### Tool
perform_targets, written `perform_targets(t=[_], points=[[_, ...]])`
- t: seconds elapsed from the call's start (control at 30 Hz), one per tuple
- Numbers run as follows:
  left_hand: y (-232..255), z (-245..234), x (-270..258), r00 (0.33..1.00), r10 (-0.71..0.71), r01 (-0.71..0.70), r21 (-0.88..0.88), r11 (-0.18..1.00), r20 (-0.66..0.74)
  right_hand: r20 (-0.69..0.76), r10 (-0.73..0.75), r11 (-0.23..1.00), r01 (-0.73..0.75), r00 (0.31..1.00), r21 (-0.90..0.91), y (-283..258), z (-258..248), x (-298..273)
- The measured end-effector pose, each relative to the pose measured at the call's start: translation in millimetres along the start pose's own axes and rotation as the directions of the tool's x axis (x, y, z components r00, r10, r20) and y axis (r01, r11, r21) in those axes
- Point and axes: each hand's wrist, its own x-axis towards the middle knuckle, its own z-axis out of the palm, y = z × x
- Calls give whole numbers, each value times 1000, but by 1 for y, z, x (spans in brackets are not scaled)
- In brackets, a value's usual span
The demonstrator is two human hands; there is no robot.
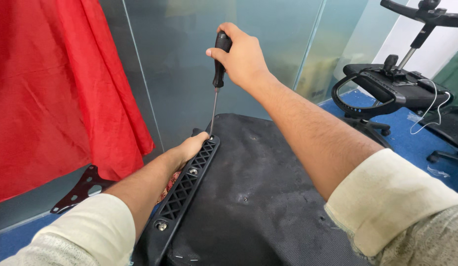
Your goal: The person attaches a black plastic bracket to the underside of an office chair seat using a screwdriver. They align the bracket, insert screws, and tighten them to secure the part to the seat.
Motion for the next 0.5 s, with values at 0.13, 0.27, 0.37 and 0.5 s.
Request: perform_targets(t=[0.13,0.27,0.37,0.5], points=[[4,5,5,999,49,-50,-18,999,-10,-91,-195,976,185,976,-113,5,-2,7],[3,7,6,1000,20,-20,-33,999,11,-38,-13,1000,13,999,8,17,-7,11],[3,9,6,1000,0,1,-60,998,17,38,45,979,-52,998,195,29,-9,12],[1,11,7,1000,-24,24,-26,999,-4,-54,-156,986,158,986,50,45,-3,9]])
